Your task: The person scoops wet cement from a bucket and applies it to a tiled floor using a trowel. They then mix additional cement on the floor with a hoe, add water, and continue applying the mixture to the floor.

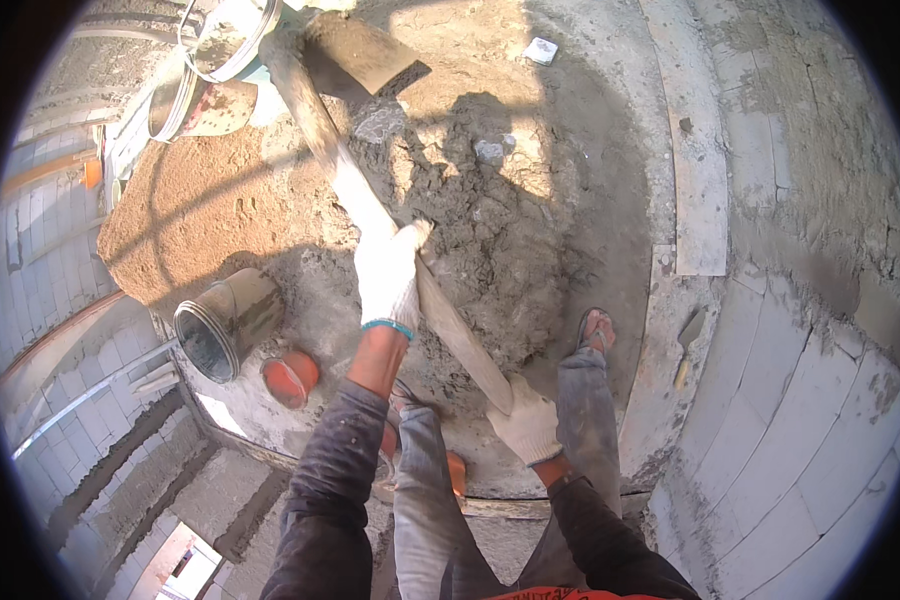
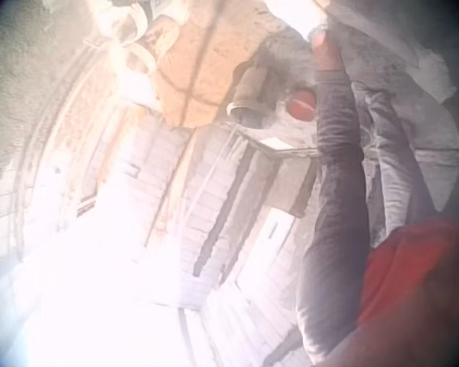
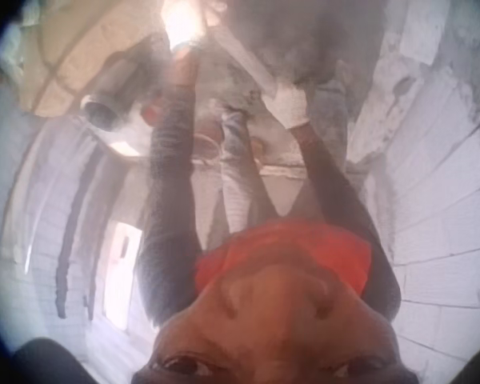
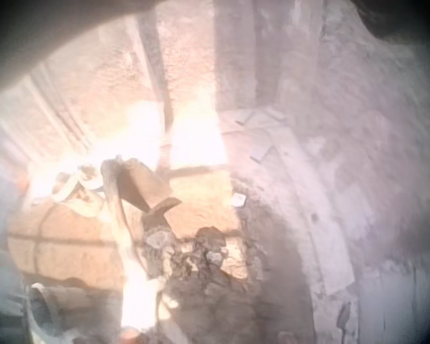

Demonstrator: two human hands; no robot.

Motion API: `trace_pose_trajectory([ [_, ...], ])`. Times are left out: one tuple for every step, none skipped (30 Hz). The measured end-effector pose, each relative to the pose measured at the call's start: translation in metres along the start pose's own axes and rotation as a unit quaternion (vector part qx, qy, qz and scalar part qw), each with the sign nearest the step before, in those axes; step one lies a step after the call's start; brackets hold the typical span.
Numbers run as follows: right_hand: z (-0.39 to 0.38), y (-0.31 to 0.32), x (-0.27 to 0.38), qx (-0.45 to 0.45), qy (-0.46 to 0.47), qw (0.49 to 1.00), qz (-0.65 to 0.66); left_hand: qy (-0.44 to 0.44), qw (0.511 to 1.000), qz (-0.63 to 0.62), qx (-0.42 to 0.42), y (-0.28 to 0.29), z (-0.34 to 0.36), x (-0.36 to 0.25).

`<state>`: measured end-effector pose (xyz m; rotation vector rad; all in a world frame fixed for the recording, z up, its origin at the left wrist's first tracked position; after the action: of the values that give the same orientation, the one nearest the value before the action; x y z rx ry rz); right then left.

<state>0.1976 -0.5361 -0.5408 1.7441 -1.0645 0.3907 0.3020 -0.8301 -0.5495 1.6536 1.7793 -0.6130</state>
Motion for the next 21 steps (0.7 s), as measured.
trace_pose_trajectory([
  [0.043, 0.011, 0.011, -0.007, 0.009, 0.999, 0.03, -0.032, 0.998, 0.033, 0.035, -0.021, 0.022, -0.04],
  [0.082, 0.021, 0.021, 0.003, 0.002, 0.999, 0.041, -0.052, 0.997, 0.021, 0.051, -0.044, 0.041, -0.076],
  [0.12, 0.031, 0.029, 0.012, -0.007, 0.999, 0.05, -0.054, 0.996, 0.054, 0.05, -0.066, 0.07, -0.103],
  [0.148, 0.042, 0.04, 0.021, -0.01, 0.999, 0.048, -0.078, 0.994, 0.034, 0.074, -0.074, 0.12, -0.121],
  [0.167, 0.054, 0.039, -0.009, 0.002, 0.999, 0.04, -0.103, 0.987, 0.068, 0.106, -0.1, 0.147, -0.126],
  [0.173, 0.063, 0.039, -0.037, 0.017, 0.999, 0.032, -0.104, 0.981, 0.113, 0.115, -0.118, 0.159, -0.117],
  [0.167, 0.069, 0.041, -0.023, -0.019, 0.999, 0.034, -0.109, 0.974, 0.161, 0.119, -0.129, 0.17, -0.114],
  [0.158, 0.075, 0.046, -0.008, -0.056, 0.998, 0.035, -0.084, 0.967, 0.22, 0.101, -0.137, 0.174, -0.097],
  [0.149, 0.067, 0.057, 0.017, -0.082, 0.995, 0.048, -0.052, 0.954, 0.286, 0.079, -0.127, 0.192, -0.067],
  [0.125, 0.05, 0.046, 0.02, -0.105, 0.991, 0.08, -0.031, 0.938, 0.335, 0.076, -0.126, 0.192, -0.028],
  [0.093, 0.031, 0.039, 0.022, -0.123, 0.986, 0.114, -0.014, 0.921, 0.384, 0.068, -0.117, 0.193, 0.003],
  [0.064, 0.033, 0.024, 0.035, -0.183, 0.976, 0.111, 0.023, 0.912, 0.398, 0.101, -0.13, 0.158, 0.042],
  [0.032, 0.03, 0.023, 0.055, -0.236, 0.963, 0.118, 0.054, 0.9, 0.415, 0.124, -0.131, 0.122, 0.069],
  [0.0, 0.025, 0.029, 0.063, -0.269, 0.955, 0.111, 0.105, 0.891, 0.416, 0.149, -0.124, 0.086, 0.082],
  [-0.027, 0.012, 0.046, 0.08, -0.284, 0.949, 0.112, 0.087, 0.902, 0.403, 0.129, -0.095, 0.072, 0.095],
  [-0.054, -0.01, 0.062, 0.083, -0.265, 0.954, 0.118, 0.068, 0.912, 0.391, 0.1, -0.057, 0.063, 0.112],
  [-0.084, -0.032, 0.068, 0.075, -0.257, 0.956, 0.117, 0.111, 0.911, 0.38, 0.112, -0.034, 0.038, 0.128],
  [-0.116, -0.048, 0.07, 0.079, -0.278, 0.951, 0.106, 0.16, 0.915, 0.348, 0.127, -0.018, -0.003, 0.129],
  [-0.147, -0.059, 0.078, 0.093, -0.286, 0.949, 0.099, 0.123, 0.92, 0.357, 0.106, 0.013, -0.019, 0.143],
  [-0.181, -0.065, 0.079, 0.107, -0.302, 0.944, 0.078, 0.179, 0.934, 0.288, 0.115, 0.032, -0.051, 0.161],
  [-0.215, -0.071, 0.079, 0.118, -0.318, 0.939, 0.058, 0.221, 0.933, 0.262, 0.115, 0.048, -0.085, 0.171],
])
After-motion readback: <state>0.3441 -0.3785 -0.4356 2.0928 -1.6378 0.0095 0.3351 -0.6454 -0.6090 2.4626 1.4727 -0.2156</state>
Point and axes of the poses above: each hand's wrist, its own z-axis towards the middle knuckle, its own y-axis out of the back of the hand, x = y × z, the point moved 6 cm from there along z, towards the middle knuckle, and after that the axes turned 9 degrees about y, right-handed, at the moved point
